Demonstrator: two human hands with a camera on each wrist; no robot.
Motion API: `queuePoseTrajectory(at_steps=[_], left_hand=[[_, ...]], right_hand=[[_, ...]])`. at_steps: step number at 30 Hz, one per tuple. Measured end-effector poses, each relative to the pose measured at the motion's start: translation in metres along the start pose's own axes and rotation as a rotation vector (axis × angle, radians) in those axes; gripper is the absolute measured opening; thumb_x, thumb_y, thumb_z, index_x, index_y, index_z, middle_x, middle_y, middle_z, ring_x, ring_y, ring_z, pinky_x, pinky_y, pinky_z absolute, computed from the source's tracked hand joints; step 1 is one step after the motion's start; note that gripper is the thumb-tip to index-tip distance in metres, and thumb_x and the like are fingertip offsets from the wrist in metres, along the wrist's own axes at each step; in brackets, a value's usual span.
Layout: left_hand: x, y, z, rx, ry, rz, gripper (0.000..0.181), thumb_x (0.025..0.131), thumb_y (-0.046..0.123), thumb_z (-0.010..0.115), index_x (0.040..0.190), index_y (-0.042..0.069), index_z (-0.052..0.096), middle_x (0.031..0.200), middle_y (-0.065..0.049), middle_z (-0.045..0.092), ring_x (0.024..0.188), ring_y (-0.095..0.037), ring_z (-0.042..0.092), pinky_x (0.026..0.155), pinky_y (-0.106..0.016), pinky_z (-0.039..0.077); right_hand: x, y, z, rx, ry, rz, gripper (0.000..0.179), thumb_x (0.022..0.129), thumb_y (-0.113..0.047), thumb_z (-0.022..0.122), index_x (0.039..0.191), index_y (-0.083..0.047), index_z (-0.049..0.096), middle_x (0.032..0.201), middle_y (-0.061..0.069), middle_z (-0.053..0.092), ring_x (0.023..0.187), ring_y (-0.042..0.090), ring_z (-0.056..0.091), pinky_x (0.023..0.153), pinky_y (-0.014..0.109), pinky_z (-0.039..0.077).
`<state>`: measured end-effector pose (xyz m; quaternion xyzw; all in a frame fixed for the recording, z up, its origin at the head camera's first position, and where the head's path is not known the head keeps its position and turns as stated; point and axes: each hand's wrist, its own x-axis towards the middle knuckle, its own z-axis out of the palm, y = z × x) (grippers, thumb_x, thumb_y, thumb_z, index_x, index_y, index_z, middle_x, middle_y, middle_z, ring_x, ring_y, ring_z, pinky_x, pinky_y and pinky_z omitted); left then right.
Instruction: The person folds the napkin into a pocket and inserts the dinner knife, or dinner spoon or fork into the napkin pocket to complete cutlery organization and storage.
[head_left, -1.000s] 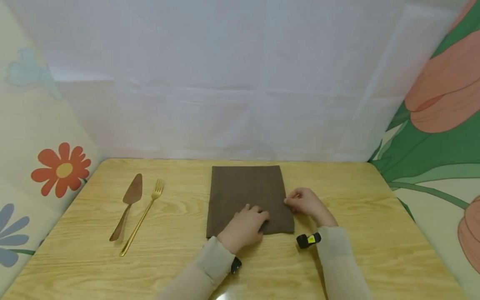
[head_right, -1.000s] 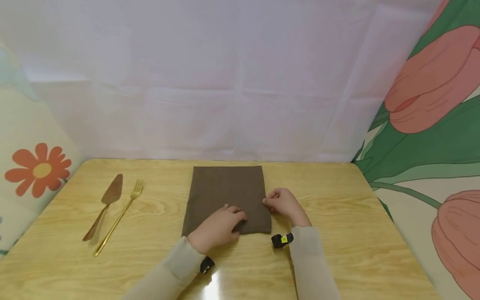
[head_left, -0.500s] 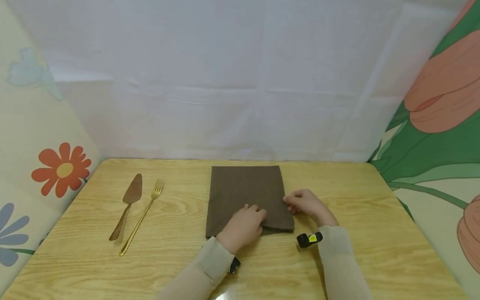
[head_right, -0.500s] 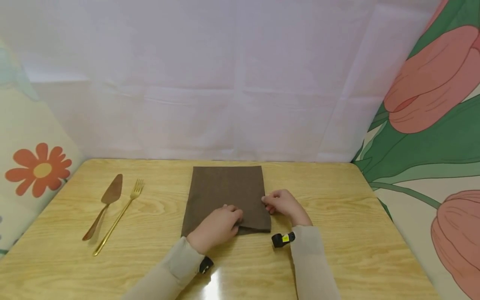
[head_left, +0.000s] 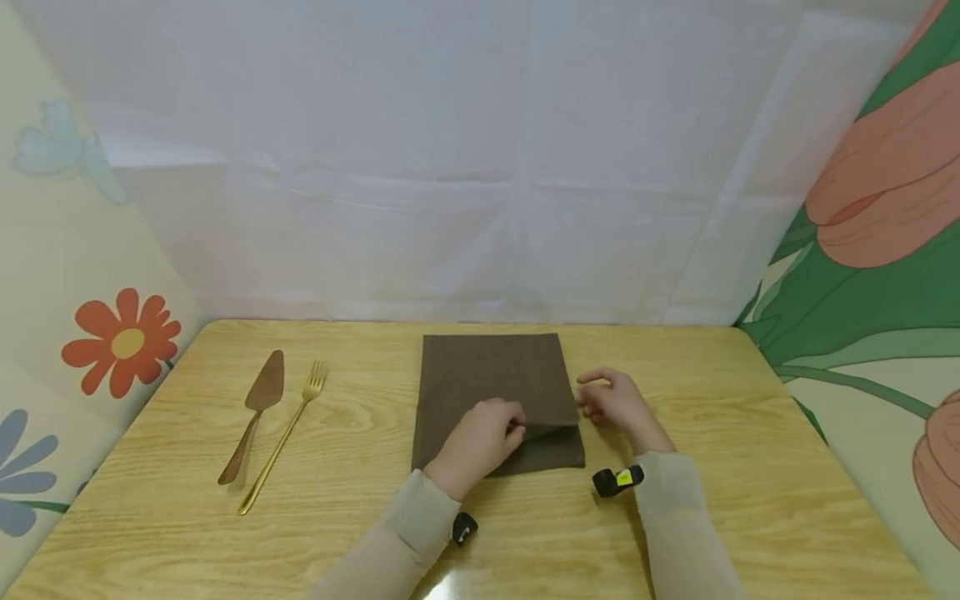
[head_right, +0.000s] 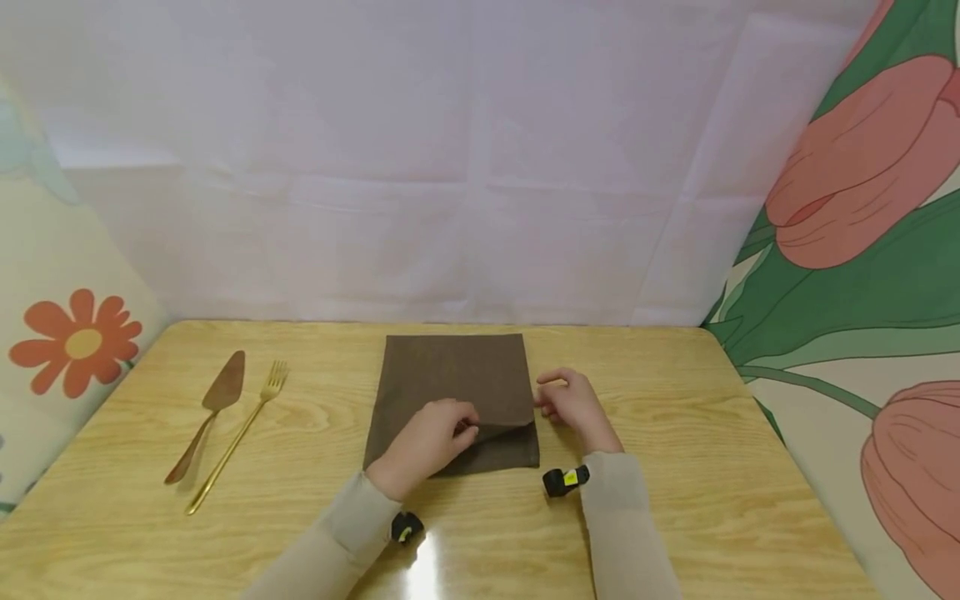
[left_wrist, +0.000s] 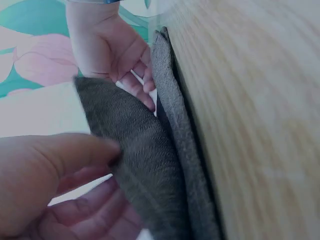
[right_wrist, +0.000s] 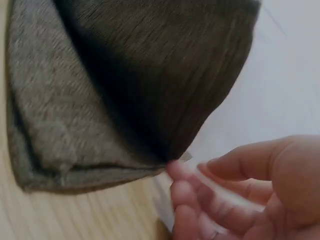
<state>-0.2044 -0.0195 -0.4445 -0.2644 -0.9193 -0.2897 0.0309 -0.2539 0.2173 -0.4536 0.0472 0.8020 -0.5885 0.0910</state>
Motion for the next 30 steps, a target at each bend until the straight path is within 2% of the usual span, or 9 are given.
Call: queuePoseTrajectory(at_steps=[2, 5, 9, 13, 15, 19, 24, 27, 30], left_hand=[[0.001, -0.001, 0.0, -0.057, 0.0, -0.012, 0.005, 0.093, 0.004, 0.069, 0.089, 0.007, 0.07, 0.082, -0.002, 0.065, 0.071, -0.014, 0.059, 0.064, -0.028, 0.051], [0.001, -0.002, -0.002, -0.143, -0.007, -0.046, 0.006, 0.092, 0.001, 0.066, 0.094, 0.007, 0.066, 0.081, -0.001, 0.063, 0.067, -0.012, 0.053, 0.061, -0.027, 0.047], [0.002, -0.004, -0.005, -0.203, -0.001, -0.064, 0.019, 0.092, -0.001, 0.06, 0.111, 0.001, 0.063, 0.085, -0.004, 0.064, 0.064, -0.011, 0.048, 0.059, -0.027, 0.044], [0.003, -0.005, -0.01, -0.228, -0.002, -0.083, 0.033, 0.095, 0.0, 0.058, 0.128, -0.004, 0.06, 0.087, -0.005, 0.064, 0.06, -0.01, 0.046, 0.056, -0.026, 0.041], [0.003, -0.005, -0.012, -0.242, -0.002, -0.093, 0.029, 0.098, 0.001, 0.057, 0.126, -0.002, 0.063, 0.082, -0.002, 0.062, 0.058, -0.01, 0.045, 0.055, -0.025, 0.04], [0.003, -0.005, -0.014, -0.258, 0.027, -0.095, 0.013, 0.102, 0.009, 0.057, 0.108, 0.003, 0.067, 0.074, 0.002, 0.056, 0.059, -0.009, 0.045, 0.055, -0.025, 0.04], [0.004, -0.007, -0.014, -0.261, 0.105, -0.088, 0.018, 0.104, 0.016, 0.059, 0.092, 0.006, 0.069, 0.068, 0.003, 0.053, 0.058, -0.01, 0.044, 0.057, -0.027, 0.041], [0.006, -0.01, -0.016, -0.262, 0.18, -0.1, 0.016, 0.102, 0.016, 0.063, 0.095, 0.005, 0.072, 0.076, 0.001, 0.064, 0.065, -0.011, 0.054, 0.064, -0.03, 0.049], [0.007, -0.014, -0.019, -0.291, 0.246, -0.123, 0.012, 0.099, 0.011, 0.067, 0.104, 0.002, 0.073, 0.091, -0.005, 0.072, 0.079, -0.018, 0.065, 0.075, -0.036, 0.056]], right_hand=[[0.003, 0.001, 0.0, -0.013, -0.008, -0.045, 0.028, 0.098, 0.001, 0.053, 0.124, 0.009, 0.059, 0.089, 0.011, 0.073, 0.065, 0.012, 0.061, 0.059, 0.025, 0.053], [0.006, 0.004, 0.0, -0.049, -0.028, -0.122, 0.027, 0.1, 0.004, 0.054, 0.126, 0.009, 0.06, 0.097, 0.017, 0.073, 0.069, 0.013, 0.062, 0.062, 0.027, 0.054], [0.012, 0.005, 0.0, -0.096, -0.026, -0.204, 0.026, 0.099, 0.003, 0.059, 0.124, 0.009, 0.063, 0.103, 0.023, 0.071, 0.072, 0.014, 0.062, 0.062, 0.028, 0.054], [0.022, 0.0, -0.001, -0.183, -0.005, -0.261, 0.024, 0.098, 0.0, 0.063, 0.121, 0.006, 0.067, 0.101, 0.019, 0.068, 0.075, 0.015, 0.062, 0.062, 0.027, 0.053], [0.027, -0.004, -0.002, -0.234, -0.001, -0.272, 0.022, 0.098, 0.0, 0.064, 0.119, 0.004, 0.068, 0.102, 0.018, 0.067, 0.078, 0.018, 0.063, 0.062, 0.027, 0.052], [0.034, -0.008, -0.005, -0.365, -0.015, -0.295, 0.019, 0.098, 0.002, 0.061, 0.115, 0.001, 0.07, 0.111, 0.018, 0.068, 0.091, 0.027, 0.065, 0.072, 0.034, 0.055], [0.04, -0.012, -0.01, -0.516, -0.043, -0.406, 0.028, 0.096, 0.01, 0.053, 0.114, 0.001, 0.071, 0.121, 0.021, 0.066, 0.109, 0.039, 0.062, 0.093, 0.052, 0.051], [0.043, -0.015, -0.011, -0.543, -0.081, -0.457, 0.028, 0.097, 0.011, 0.053, 0.117, 0.002, 0.07, 0.124, 0.022, 0.065, 0.116, 0.042, 0.059, 0.099, 0.057, 0.048], [0.046, -0.017, -0.011, -0.557, -0.131, -0.455, 0.025, 0.099, 0.004, 0.057, 0.121, 0.001, 0.069, 0.128, 0.022, 0.064, 0.121, 0.042, 0.057, 0.101, 0.058, 0.047]])
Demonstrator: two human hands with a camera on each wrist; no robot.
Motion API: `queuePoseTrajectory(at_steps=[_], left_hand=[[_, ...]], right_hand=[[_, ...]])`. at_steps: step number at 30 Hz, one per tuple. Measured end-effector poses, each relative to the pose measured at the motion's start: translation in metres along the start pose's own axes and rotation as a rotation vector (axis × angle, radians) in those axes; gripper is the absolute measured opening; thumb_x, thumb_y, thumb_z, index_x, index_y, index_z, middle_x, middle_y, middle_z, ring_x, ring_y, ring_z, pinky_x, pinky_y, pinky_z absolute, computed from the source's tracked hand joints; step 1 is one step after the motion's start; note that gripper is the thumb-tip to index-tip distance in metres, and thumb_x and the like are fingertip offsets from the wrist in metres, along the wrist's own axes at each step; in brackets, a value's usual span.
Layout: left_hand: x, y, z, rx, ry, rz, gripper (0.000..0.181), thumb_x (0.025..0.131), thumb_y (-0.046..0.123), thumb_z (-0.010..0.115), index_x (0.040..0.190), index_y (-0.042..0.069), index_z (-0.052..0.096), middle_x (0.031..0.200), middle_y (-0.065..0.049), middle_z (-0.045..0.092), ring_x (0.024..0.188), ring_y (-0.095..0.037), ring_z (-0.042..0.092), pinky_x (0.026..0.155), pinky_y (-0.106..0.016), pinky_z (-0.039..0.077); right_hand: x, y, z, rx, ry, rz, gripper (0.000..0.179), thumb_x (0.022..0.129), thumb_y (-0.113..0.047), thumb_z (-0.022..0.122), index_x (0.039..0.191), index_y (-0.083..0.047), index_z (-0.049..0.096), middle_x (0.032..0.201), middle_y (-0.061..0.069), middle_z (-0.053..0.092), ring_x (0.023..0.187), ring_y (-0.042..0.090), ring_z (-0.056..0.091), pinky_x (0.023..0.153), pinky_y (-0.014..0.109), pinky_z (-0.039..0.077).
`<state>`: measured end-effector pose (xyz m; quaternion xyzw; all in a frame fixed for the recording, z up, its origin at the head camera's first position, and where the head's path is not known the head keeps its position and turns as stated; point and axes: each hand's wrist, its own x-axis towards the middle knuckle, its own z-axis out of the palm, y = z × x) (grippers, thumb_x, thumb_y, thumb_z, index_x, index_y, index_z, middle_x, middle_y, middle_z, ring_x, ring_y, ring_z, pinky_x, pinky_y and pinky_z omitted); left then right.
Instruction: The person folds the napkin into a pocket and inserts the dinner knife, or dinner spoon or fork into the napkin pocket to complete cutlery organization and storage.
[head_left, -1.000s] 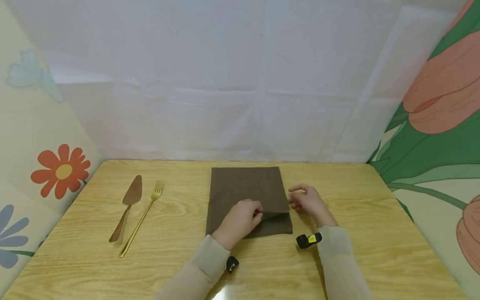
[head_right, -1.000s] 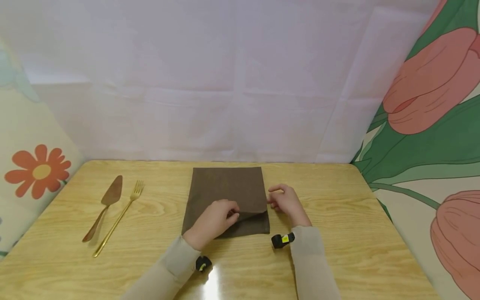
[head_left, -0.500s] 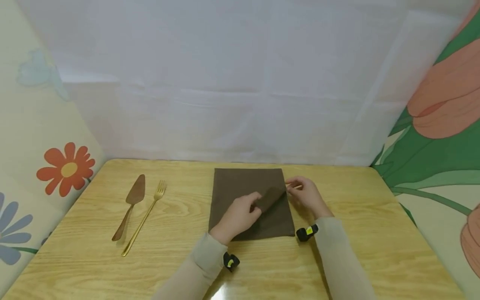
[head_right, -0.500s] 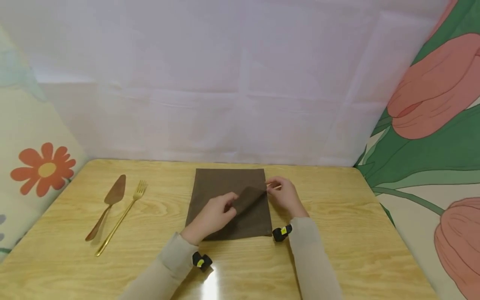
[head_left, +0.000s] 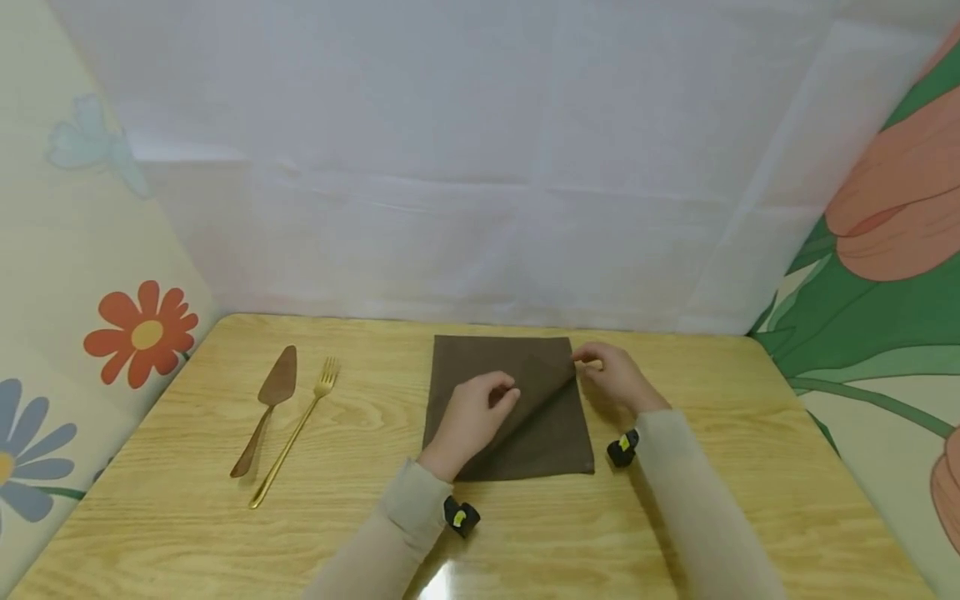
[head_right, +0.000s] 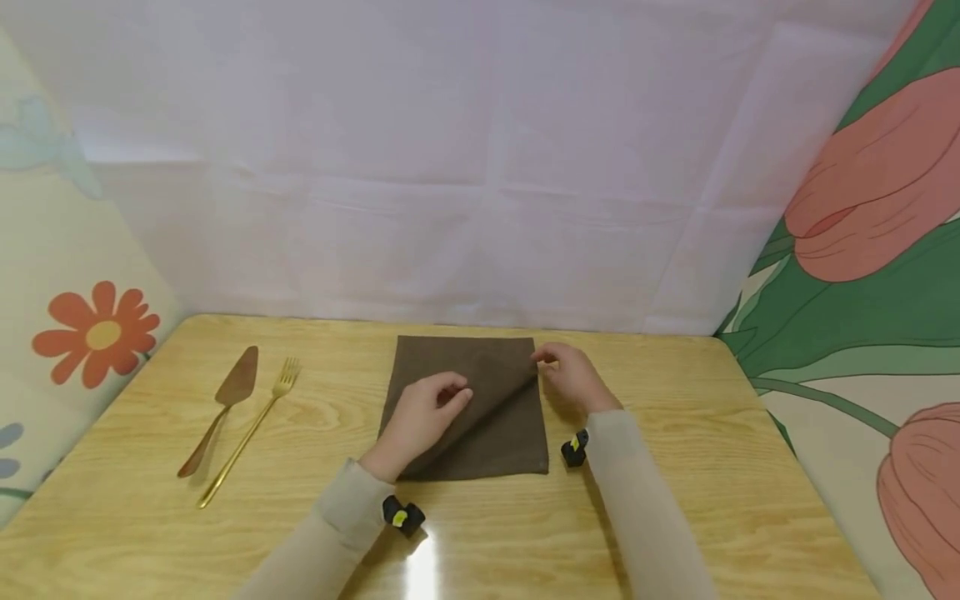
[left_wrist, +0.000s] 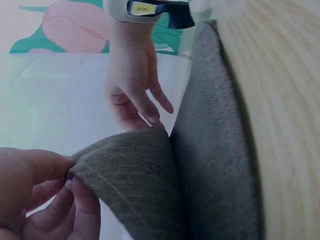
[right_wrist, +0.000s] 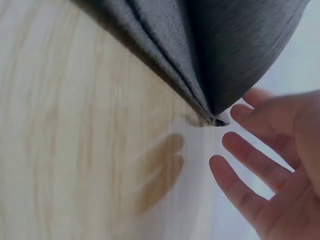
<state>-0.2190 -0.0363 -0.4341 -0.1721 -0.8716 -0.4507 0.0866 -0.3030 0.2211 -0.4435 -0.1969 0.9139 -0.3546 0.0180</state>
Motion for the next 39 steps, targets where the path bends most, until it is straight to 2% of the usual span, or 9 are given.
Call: queuePoseTrajectory(at_steps=[4, 8, 13, 17, 20, 23, 29, 35, 39], left_hand=[[0.001, -0.001, -0.006, -0.068, 0.033, 0.006, 0.017, 0.096, 0.004, 0.067, 0.113, 0.0, 0.068, 0.1, -0.01, 0.072, 0.089, -0.026, 0.069, 0.081, -0.043, 0.058], [0.003, -0.002, -0.01, -0.101, 0.042, 0.006, 0.022, 0.095, 0.001, 0.066, 0.117, 0.002, 0.066, 0.105, -0.011, 0.071, 0.091, -0.027, 0.069, 0.082, -0.044, 0.057], [0.004, -0.003, -0.015, -0.11, 0.049, -0.05, 0.024, 0.095, 0.002, 0.065, 0.119, 0.003, 0.066, 0.106, -0.011, 0.071, 0.093, -0.027, 0.068, 0.084, -0.044, 0.056], [0.005, -0.003, -0.02, -0.134, 0.03, -0.104, 0.032, 0.092, 0.002, 0.063, 0.124, -0.003, 0.064, 0.108, -0.017, 0.069, 0.098, -0.031, 0.067, 0.088, -0.048, 0.054], [0.007, -0.004, -0.024, -0.148, 0.01, -0.149, 0.04, 0.09, 0.003, 0.062, 0.128, -0.008, 0.06, 0.112, -0.022, 0.067, 0.102, -0.035, 0.065, 0.092, -0.05, 0.052], [0.008, -0.008, -0.027, -0.164, 0.001, -0.186, 0.045, 0.09, 0.003, 0.061, 0.133, -0.008, 0.056, 0.119, -0.023, 0.064, 0.106, -0.036, 0.063, 0.095, -0.05, 0.052], [0.009, -0.016, -0.035, -0.204, 0.002, -0.204, 0.047, 0.091, 0.0, 0.06, 0.137, -0.008, 0.053, 0.123, -0.024, 0.061, 0.11, -0.038, 0.062, 0.096, -0.05, 0.051], [0.015, -0.026, -0.048, -0.196, -0.011, -0.24, 0.045, 0.095, 0.0, 0.059, 0.139, -0.008, 0.052, 0.124, -0.025, 0.061, 0.111, -0.039, 0.061, 0.095, -0.05, 0.051], [0.021, -0.037, -0.056, -0.234, -0.021, -0.269, 0.045, 0.097, -0.001, 0.059, 0.141, -0.007, 0.051, 0.125, -0.026, 0.059, 0.11, -0.038, 0.061, 0.089, -0.047, 0.055]], right_hand=[[0.004, -0.001, -0.001, -0.01, -0.042, 0.012, 0.02, 0.101, -0.004, 0.06, 0.118, -0.001, 0.07, 0.129, 0.021, 0.063, 0.121, 0.041, 0.056, 0.101, 0.058, 0.046], [0.011, 0.0, 0.0, -0.036, -0.04, -0.022, 0.016, 0.1, -0.004, 0.061, 0.111, 0.001, 0.071, 0.122, 0.022, 0.066, 0.113, 0.04, 0.06, 0.099, 0.055, 0.048], [0.017, -0.002, 0.001, -0.055, -0.044, -0.044, 0.013, 0.099, -0.003, 0.063, 0.108, 0.002, 0.071, 0.119, 0.022, 0.066, 0.111, 0.041, 0.06, 0.098, 0.055, 0.048], [0.021, -0.007, 0.0, -0.055, -0.038, -0.035, 0.015, 0.1, -0.004, 0.061, 0.111, 0.002, 0.07, 0.123, 0.023, 0.065, 0.119, 0.042, 0.058, 0.103, 0.057, 0.044], [0.023, -0.012, -0.001, -0.047, -0.031, -0.037, 0.017, 0.101, -0.005, 0.06, 0.114, 0.002, 0.069, 0.124, 0.022, 0.065, 0.121, 0.041, 0.057, 0.101, 0.057, 0.045], [0.026, -0.017, -0.001, -0.048, -0.027, -0.06, 0.016, 0.101, -0.004, 0.059, 0.113, 0.002, 0.069, 0.12, 0.02, 0.067, 0.118, 0.039, 0.059, 0.097, 0.055, 0.048], [0.029, -0.022, -0.002, -0.073, -0.028, -0.143, 0.015, 0.1, 0.0, 0.059, 0.11, 0.004, 0.068, 0.115, 0.023, 0.068, 0.115, 0.041, 0.061, 0.096, 0.056, 0.049], [0.036, -0.025, 0.0, -0.094, -0.014, -0.155, 0.016, 0.1, -0.002, 0.059, 0.112, 0.003, 0.069, 0.112, 0.021, 0.069, 0.11, 0.039, 0.062, 0.096, 0.055, 0.049], [0.041, -0.028, 0.002, -0.103, 0.006, -0.165, 0.017, 0.1, -0.002, 0.06, 0.112, 0.004, 0.069, 0.109, 0.02, 0.069, 0.106, 0.038, 0.063, 0.096, 0.055, 0.048]])
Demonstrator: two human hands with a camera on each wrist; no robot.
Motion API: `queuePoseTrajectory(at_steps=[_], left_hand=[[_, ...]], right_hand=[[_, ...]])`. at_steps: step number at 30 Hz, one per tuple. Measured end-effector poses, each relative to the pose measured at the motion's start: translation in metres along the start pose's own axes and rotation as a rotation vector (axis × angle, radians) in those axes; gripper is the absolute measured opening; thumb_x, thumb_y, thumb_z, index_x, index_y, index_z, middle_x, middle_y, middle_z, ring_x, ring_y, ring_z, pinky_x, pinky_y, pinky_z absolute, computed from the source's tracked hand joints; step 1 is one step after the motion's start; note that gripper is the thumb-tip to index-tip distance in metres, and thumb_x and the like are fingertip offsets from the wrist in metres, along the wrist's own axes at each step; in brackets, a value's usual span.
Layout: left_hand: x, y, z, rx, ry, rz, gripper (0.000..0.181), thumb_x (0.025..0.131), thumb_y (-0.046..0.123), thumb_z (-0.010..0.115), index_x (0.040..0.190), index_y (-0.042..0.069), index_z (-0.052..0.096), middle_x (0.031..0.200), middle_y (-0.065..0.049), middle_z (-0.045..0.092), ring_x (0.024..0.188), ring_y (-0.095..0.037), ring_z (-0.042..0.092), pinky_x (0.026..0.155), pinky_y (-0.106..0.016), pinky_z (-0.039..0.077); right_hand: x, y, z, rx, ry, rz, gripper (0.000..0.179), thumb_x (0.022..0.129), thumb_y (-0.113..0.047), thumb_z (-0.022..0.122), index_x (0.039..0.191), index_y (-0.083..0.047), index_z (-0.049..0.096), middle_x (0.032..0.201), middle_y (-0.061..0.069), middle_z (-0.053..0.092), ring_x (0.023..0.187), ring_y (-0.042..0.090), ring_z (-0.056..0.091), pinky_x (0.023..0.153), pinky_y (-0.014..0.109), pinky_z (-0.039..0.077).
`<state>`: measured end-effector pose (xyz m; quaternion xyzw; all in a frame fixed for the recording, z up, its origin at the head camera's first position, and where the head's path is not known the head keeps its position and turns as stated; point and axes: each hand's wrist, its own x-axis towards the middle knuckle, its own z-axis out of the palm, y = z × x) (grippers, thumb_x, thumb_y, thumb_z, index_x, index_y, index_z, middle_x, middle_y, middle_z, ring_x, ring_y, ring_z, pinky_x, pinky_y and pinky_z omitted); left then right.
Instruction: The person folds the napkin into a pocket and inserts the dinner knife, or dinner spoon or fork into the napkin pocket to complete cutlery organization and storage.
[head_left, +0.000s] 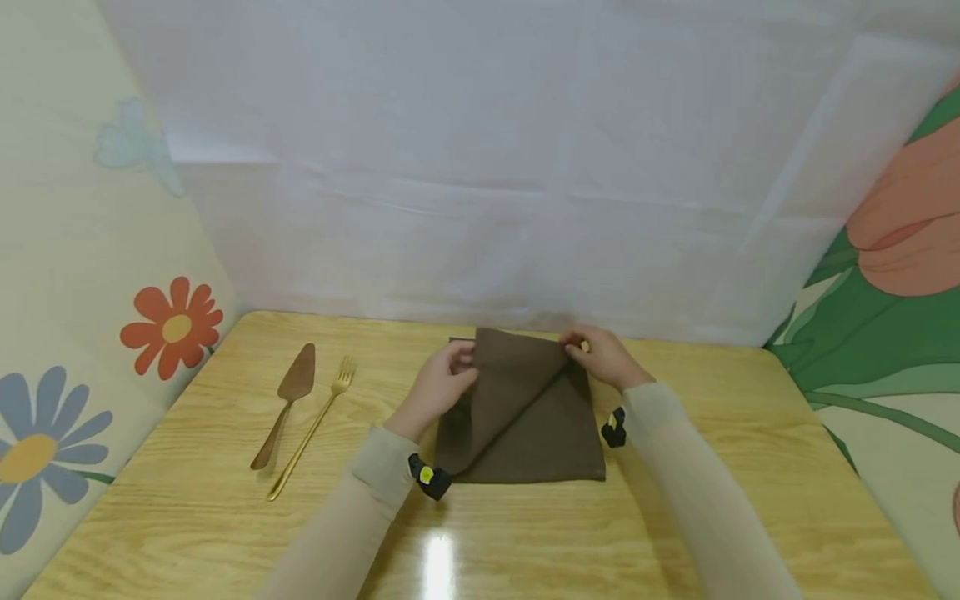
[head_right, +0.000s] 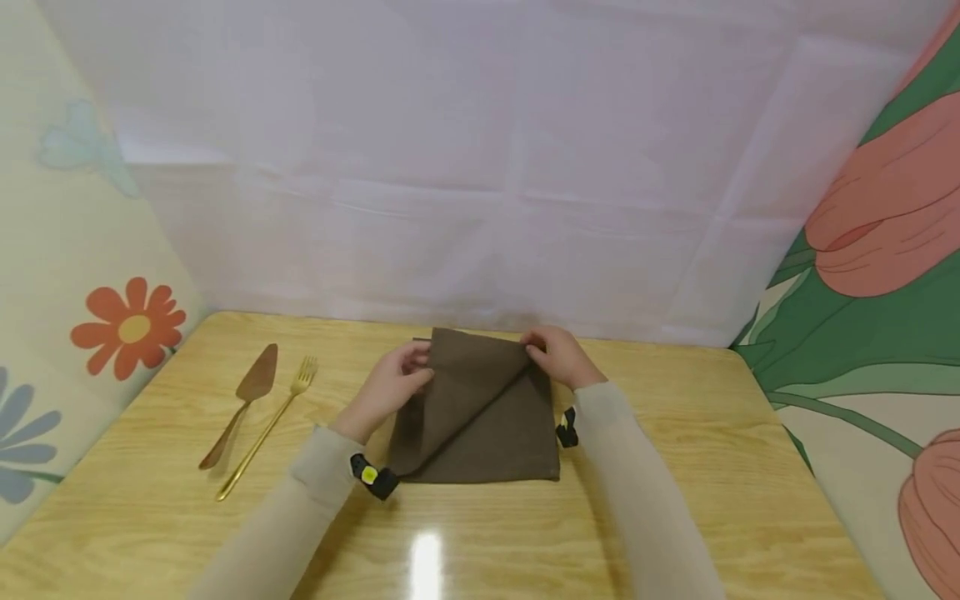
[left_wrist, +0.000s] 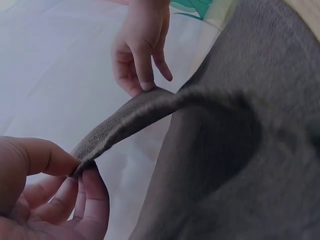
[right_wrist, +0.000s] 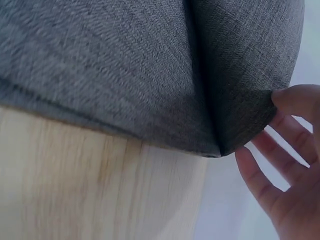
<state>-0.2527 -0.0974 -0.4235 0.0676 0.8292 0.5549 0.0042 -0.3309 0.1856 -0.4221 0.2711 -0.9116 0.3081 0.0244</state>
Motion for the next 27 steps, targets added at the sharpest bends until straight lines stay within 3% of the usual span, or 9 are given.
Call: queuePoseTrajectory(at_steps=[3, 9, 13, 23, 27], left_hand=[[0.005, -0.006, -0.007, -0.073, -0.016, -0.049, 0.048, 0.097, -0.002, 0.058, 0.144, -0.007, 0.048, 0.128, -0.027, 0.057, 0.112, -0.037, 0.059, 0.088, -0.043, 0.057], [0.015, -0.016, -0.019, -0.16, -0.031, -0.099, 0.052, 0.098, -0.005, 0.052, 0.148, -0.009, 0.041, 0.135, -0.031, 0.052, 0.119, -0.037, 0.056, 0.096, -0.044, 0.054], [0.02, -0.023, -0.024, -0.166, -0.015, -0.104, 0.055, 0.096, -0.008, 0.047, 0.15, -0.009, 0.039, 0.139, -0.032, 0.051, 0.122, -0.036, 0.055, 0.094, -0.04, 0.054], [0.029, -0.032, -0.027, -0.13, 0.029, -0.112, 0.057, 0.09, -0.011, 0.046, 0.147, -0.011, 0.042, 0.135, -0.035, 0.054, 0.109, -0.029, 0.061, 0.078, -0.027, 0.054], [0.031, -0.035, -0.029, -0.064, 0.041, -0.103, 0.055, 0.09, -0.013, 0.046, 0.145, -0.014, 0.044, 0.133, -0.036, 0.055, 0.114, -0.037, 0.06, 0.083, -0.031, 0.053]], right_hand=[[0.005, 0.001, 0.003, 0.003, 0.002, 0.005, 0.019, 0.1, -0.003, 0.06, 0.114, 0.006, 0.069, 0.112, 0.022, 0.069, 0.109, 0.039, 0.063, 0.098, 0.054, 0.047], [0.008, 0.005, 0.007, 0.007, -0.038, 0.097, 0.032, 0.103, -0.005, 0.055, 0.132, 0.008, 0.061, 0.132, 0.026, 0.06, 0.125, 0.042, 0.054, 0.107, 0.055, 0.042], [0.009, 0.007, 0.01, 0.001, -0.034, 0.128, 0.039, 0.103, -0.006, 0.054, 0.14, 0.008, 0.054, 0.139, 0.028, 0.055, 0.129, 0.044, 0.05, 0.109, 0.056, 0.04], [0.009, 0.009, 0.014, -0.042, -0.082, 0.086, 0.041, 0.101, -0.004, 0.057, 0.141, 0.005, 0.053, 0.142, 0.026, 0.053, 0.135, 0.043, 0.046, 0.112, 0.056, 0.037], [0.009, 0.012, 0.015, -0.077, -0.111, 0.048, 0.041, 0.1, -0.002, 0.057, 0.14, 0.007, 0.054, 0.142, 0.027, 0.053, 0.135, 0.044, 0.045, 0.113, 0.055, 0.036]])
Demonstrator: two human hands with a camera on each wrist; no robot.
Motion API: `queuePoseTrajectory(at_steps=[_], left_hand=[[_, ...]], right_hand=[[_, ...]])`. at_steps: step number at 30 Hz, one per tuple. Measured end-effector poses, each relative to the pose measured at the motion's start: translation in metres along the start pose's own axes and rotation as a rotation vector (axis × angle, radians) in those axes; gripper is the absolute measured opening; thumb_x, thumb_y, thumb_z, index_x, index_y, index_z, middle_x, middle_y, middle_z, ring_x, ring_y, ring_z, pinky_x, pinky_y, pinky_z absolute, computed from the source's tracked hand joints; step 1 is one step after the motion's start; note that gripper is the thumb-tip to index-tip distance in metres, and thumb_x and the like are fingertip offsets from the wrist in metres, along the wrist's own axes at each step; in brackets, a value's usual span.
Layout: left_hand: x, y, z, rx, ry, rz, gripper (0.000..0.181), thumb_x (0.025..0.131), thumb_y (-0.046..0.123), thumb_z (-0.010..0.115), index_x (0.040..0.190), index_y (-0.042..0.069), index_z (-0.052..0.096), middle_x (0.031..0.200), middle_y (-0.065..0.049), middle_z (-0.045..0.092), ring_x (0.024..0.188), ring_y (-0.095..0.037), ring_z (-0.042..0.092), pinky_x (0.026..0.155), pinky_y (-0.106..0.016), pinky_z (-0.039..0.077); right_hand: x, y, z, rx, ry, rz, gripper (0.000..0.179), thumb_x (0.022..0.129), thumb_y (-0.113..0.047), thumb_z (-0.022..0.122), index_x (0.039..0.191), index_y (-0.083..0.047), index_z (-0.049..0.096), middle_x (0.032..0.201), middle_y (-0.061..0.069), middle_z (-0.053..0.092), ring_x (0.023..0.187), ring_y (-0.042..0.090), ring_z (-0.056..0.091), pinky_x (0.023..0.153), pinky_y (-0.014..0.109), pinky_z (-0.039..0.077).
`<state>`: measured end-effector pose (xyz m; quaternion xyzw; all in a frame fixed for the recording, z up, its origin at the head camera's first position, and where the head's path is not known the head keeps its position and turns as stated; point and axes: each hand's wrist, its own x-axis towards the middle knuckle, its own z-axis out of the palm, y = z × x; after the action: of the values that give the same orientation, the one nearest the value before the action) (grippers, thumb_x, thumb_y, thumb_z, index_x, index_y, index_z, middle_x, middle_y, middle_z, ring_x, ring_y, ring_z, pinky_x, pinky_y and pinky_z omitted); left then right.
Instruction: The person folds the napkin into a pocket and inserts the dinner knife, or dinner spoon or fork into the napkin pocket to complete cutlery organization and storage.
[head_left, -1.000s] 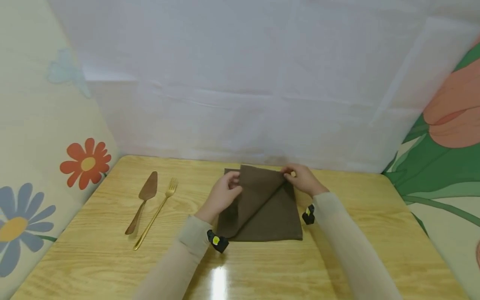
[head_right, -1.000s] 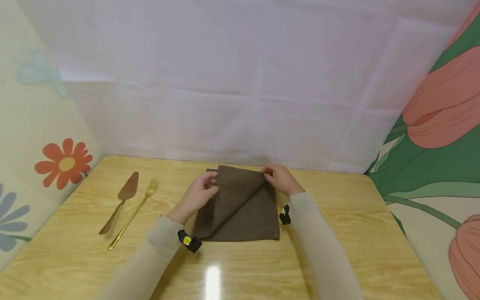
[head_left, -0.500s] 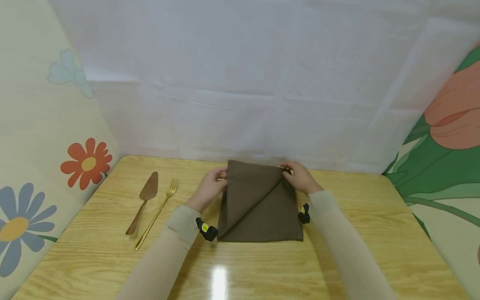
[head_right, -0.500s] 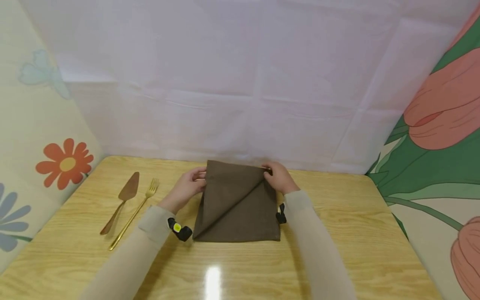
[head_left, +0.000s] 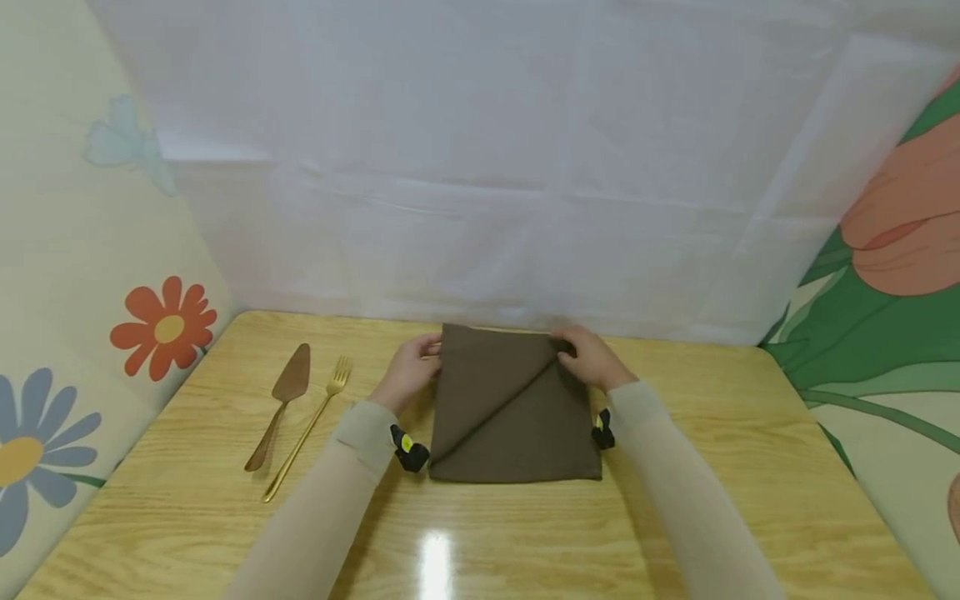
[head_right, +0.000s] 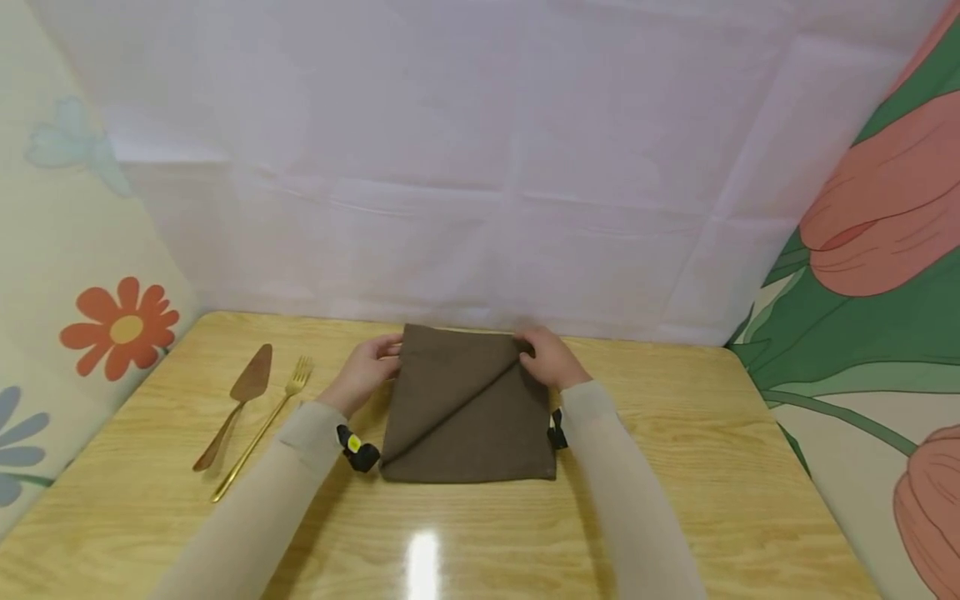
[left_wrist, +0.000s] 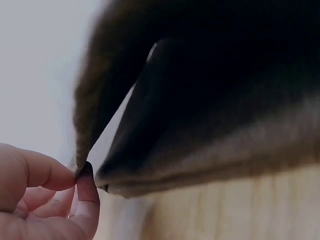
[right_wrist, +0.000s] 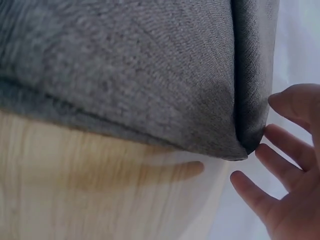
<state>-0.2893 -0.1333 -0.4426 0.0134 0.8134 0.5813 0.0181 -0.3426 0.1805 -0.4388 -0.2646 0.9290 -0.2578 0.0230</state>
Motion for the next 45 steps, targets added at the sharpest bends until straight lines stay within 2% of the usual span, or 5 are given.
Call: queuePoseTrajectory(at_steps=[5, 18, 25, 37, 45], left_hand=[[0.003, -0.005, -0.002, 0.103, 0.019, 0.032, 0.053, 0.088, -0.012, 0.046, 0.141, -0.016, 0.046, 0.129, -0.037, 0.058, 0.12, -0.046, 0.058, 0.099, -0.042, 0.05], [0.004, -0.007, -0.004, 0.271, -0.004, 0.071, 0.049, 0.091, -0.012, 0.047, 0.139, -0.004, 0.057, 0.14, -0.031, 0.054, 0.125, -0.046, 0.056, 0.094, -0.048, 0.052], [0.004, -0.01, -0.005, 0.316, -0.088, 0.047, 0.046, 0.095, -0.002, 0.059, 0.14, -0.006, 0.054, 0.136, -0.034, 0.055, 0.1, -0.041, 0.067, 0.073, -0.036, 0.057], [-0.029, 0.001, -0.007, 0.726, -0.219, 0.33, 0.04, 0.095, 0.009, 0.07, 0.131, -0.007, 0.061, 0.151, -0.035, 0.036, 0.136, -0.049, 0.042, 0.112, -0.056, 0.037], [-0.063, 0.004, -0.012, 0.92, -0.448, 0.492, 0.048, 0.106, 0.017, 0.055, 0.147, -0.007, 0.046, 0.16, -0.03, 0.026, 0.148, -0.048, 0.023, 0.117, -0.058, 0.027]], right_hand=[[0.001, 0.001, 0.001, -0.051, -0.04, -0.042, 0.041, 0.099, -0.003, 0.058, 0.138, 0.009, 0.055, 0.141, 0.029, 0.052, 0.135, 0.045, 0.045, 0.114, 0.054, 0.035], [0.002, -0.012, 0.003, -0.15, -0.217, 0.091, 0.055, 0.106, -0.02, 0.052, 0.153, 0.004, 0.037, 0.159, 0.028, 0.029, 0.147, 0.044, 0.028, 0.119, 0.054, 0.027], [0.005, -0.012, 0.01, -0.176, -0.226, 0.091, 0.058, 0.106, -0.022, 0.052, 0.154, 0.006, 0.034, 0.158, 0.031, 0.028, 0.147, 0.045, 0.029, 0.119, 0.053, 0.026], [-0.003, -0.014, 0.014, -0.15, -0.244, 0.136, 0.06, 0.11, -0.029, 0.046, 0.159, 0.0, 0.026, 0.163, 0.027, 0.02, 0.151, 0.043, 0.02, 0.12, 0.055, 0.022], [-0.009, -0.02, 0.011, -0.174, -0.33, 0.092, 0.064, 0.11, -0.037, 0.04, 0.161, -0.004, 0.021, 0.166, 0.023, 0.013, 0.152, 0.044, 0.009, 0.122, 0.057, 0.015]])
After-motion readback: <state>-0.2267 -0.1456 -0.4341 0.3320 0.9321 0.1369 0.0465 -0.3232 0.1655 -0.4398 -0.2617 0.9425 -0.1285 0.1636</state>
